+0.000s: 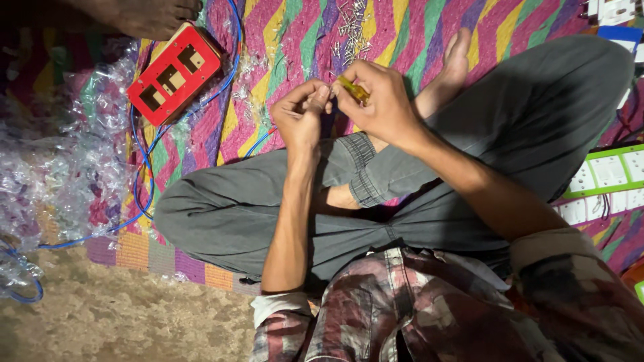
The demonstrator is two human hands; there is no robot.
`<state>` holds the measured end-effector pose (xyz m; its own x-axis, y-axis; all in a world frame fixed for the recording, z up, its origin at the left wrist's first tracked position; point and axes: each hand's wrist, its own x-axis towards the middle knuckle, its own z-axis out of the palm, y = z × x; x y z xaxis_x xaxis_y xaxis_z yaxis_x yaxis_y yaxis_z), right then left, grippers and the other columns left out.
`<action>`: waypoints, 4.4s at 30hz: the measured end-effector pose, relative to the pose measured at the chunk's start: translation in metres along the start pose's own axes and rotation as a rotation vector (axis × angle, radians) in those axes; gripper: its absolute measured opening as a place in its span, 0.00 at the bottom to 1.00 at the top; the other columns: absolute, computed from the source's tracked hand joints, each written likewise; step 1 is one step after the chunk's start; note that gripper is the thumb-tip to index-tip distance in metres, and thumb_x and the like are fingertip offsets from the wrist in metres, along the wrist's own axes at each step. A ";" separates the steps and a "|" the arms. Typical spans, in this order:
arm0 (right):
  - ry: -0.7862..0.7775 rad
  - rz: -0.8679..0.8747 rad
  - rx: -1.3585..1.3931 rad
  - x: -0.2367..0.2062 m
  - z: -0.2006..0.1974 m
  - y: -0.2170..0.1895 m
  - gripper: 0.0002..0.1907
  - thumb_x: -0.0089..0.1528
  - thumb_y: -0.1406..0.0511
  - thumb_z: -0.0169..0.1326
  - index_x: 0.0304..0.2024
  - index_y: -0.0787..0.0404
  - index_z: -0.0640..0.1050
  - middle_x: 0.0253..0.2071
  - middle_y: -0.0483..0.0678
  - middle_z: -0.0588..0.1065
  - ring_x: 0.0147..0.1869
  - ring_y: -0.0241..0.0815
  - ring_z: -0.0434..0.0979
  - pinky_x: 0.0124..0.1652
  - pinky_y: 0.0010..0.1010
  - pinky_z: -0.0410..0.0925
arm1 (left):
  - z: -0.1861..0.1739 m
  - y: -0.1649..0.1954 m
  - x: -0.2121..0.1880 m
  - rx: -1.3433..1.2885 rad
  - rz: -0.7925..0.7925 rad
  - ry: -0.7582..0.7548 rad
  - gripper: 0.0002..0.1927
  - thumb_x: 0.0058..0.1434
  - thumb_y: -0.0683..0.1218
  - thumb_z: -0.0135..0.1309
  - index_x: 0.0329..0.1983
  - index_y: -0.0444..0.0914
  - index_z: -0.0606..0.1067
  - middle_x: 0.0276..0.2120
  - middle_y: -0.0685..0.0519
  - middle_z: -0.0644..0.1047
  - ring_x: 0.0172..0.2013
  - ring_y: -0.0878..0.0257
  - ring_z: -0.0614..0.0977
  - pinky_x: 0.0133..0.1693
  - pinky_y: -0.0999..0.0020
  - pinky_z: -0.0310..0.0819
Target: The person sits cross-legged on a floor mat and assembles white electrical switch plates, picking up small screws and driving them into the plate holes using a small screwdriver. They repeatedly take screws from a pile on the mat, position a plate, and tighten screws one at a time.
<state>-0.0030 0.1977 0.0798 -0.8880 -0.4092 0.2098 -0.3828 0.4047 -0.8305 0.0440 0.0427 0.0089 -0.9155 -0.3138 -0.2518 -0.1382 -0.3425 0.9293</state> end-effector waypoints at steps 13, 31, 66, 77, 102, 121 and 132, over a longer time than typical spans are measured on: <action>0.014 -0.108 0.156 -0.009 0.016 -0.008 0.05 0.67 0.72 0.60 0.41 0.67 0.75 0.36 0.50 0.77 0.35 0.34 0.75 0.34 0.26 0.66 | -0.007 -0.007 -0.003 -0.513 -0.090 0.060 0.06 0.66 0.35 0.58 0.44 0.29 0.80 0.33 0.51 0.79 0.31 0.66 0.77 0.35 0.72 0.71; 0.020 0.155 0.422 0.000 0.008 0.000 0.12 0.64 0.69 0.65 0.46 0.65 0.76 0.35 0.41 0.72 0.36 0.26 0.71 0.36 0.20 0.66 | -0.002 0.014 -0.005 0.029 0.057 -0.001 0.07 0.66 0.39 0.60 0.45 0.31 0.83 0.38 0.51 0.84 0.38 0.68 0.81 0.43 0.72 0.76; 0.144 0.405 -0.076 0.015 0.012 0.058 0.07 0.67 0.67 0.62 0.40 0.66 0.81 0.29 0.49 0.80 0.27 0.34 0.79 0.26 0.27 0.68 | -0.076 0.064 0.006 1.182 0.438 0.340 0.02 0.53 0.39 0.63 0.30 0.35 0.81 0.30 0.43 0.81 0.32 0.46 0.82 0.35 0.53 0.75; 0.273 0.315 0.366 0.000 -0.039 0.032 0.10 0.75 0.67 0.56 0.52 0.69 0.81 0.39 0.47 0.81 0.31 0.28 0.72 0.30 0.21 0.66 | -0.165 0.116 -0.031 1.463 0.904 1.004 0.26 0.46 0.34 0.55 0.52 0.27 0.72 0.45 0.36 0.77 0.45 0.39 0.79 0.48 0.50 0.72; -0.116 0.253 0.119 0.012 -0.041 -0.028 0.09 0.75 0.67 0.55 0.50 0.67 0.82 0.39 0.48 0.81 0.42 0.32 0.79 0.43 0.22 0.71 | -0.138 0.005 0.058 1.463 -0.085 0.479 0.13 0.51 0.48 0.63 0.35 0.34 0.79 0.33 0.39 0.81 0.35 0.41 0.84 0.34 0.47 0.77; -0.176 0.165 -0.026 -0.013 -0.017 -0.016 0.11 0.73 0.64 0.57 0.45 0.68 0.81 0.32 0.48 0.80 0.33 0.31 0.78 0.34 0.25 0.68 | -0.140 -0.020 0.049 1.523 0.171 0.459 0.04 0.52 0.41 0.58 0.27 0.36 0.81 0.29 0.40 0.82 0.32 0.42 0.84 0.33 0.48 0.78; -0.184 0.217 0.007 -0.011 -0.014 -0.009 0.13 0.73 0.63 0.57 0.43 0.69 0.80 0.32 0.48 0.80 0.34 0.32 0.78 0.34 0.25 0.69 | -0.127 0.013 0.036 1.239 -0.012 0.313 0.21 0.48 0.49 0.70 0.40 0.32 0.78 0.36 0.38 0.81 0.41 0.40 0.81 0.41 0.45 0.74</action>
<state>0.0068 0.2100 0.0916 -0.8878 -0.4548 -0.0701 -0.1861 0.4942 -0.8492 0.0576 -0.0851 -0.0228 -0.8075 -0.5684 -0.1574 -0.5586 0.6514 0.5134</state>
